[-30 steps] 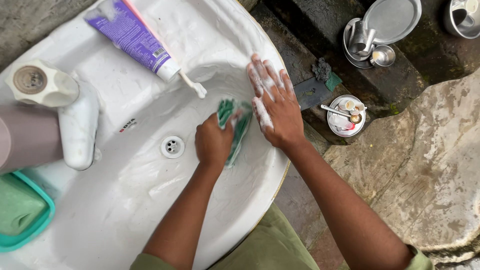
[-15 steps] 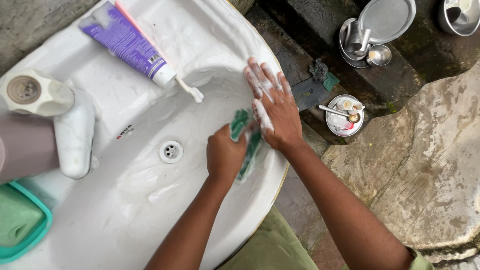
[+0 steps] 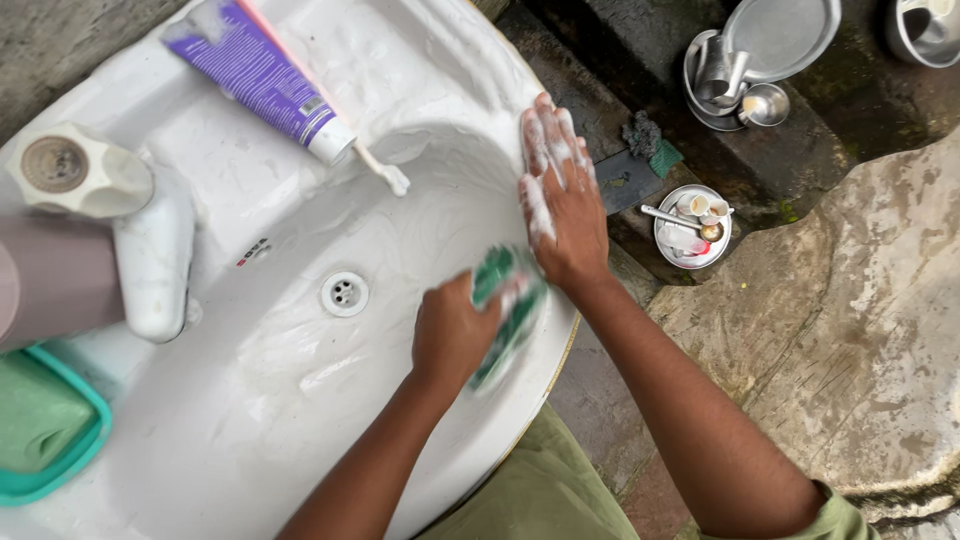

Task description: The person scrubs a white bathroom sink using a green sponge and soap. They move items like a soap dish and toothpaste aside to reach the basin, scrub the drain area, and wipe the sink's edges and interior surfaces.

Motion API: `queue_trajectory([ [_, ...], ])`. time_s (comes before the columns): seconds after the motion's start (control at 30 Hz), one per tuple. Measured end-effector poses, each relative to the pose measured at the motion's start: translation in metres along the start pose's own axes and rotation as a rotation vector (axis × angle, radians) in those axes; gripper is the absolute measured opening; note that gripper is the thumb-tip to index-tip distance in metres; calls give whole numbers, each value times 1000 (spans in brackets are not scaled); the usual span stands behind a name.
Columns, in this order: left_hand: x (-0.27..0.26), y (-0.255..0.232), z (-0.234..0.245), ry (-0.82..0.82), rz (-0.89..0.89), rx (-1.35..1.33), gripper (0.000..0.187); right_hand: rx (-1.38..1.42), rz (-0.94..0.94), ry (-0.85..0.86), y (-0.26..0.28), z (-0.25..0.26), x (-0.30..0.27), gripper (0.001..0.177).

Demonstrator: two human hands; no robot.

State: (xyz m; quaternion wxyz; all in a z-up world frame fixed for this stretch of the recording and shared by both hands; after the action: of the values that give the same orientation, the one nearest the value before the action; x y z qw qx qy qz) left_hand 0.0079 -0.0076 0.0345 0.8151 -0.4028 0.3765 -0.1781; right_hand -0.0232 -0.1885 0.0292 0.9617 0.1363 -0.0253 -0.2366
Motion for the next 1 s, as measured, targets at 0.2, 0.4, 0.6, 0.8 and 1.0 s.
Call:
queue_trajectory([
  [0.2,-11,43,14,77,48,155,27,-72,96,-4,1,2,3,76],
  [0.4,33,14,-14,-191,-107,-91,25,-70,88,-11,-14,-14,3,73],
  [0.6,3,30,15,38,-86,83,28,-50,31,25,-14,-9,10,71],
  [0.8,66,35,2,-297,11,120,29,-80,36,36,1,1,8,73],
  [1.0,28,44,-13,-197,-142,92,26,-196,19,25,5,7,12,79],
])
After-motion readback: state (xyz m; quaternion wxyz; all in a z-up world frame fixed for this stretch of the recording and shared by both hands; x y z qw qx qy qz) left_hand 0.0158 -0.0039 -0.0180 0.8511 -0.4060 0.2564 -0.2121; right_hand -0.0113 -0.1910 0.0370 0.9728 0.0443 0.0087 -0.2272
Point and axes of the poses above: each hand's wrist, its own x-axis towards the middle knuckle, its own z-axis out of the back of the hand, y = z × x, the point moved 1 cm from there along x, towards the middle knuckle, and after that the axes turned 2 degrees about -x, right-handed, at the moved point
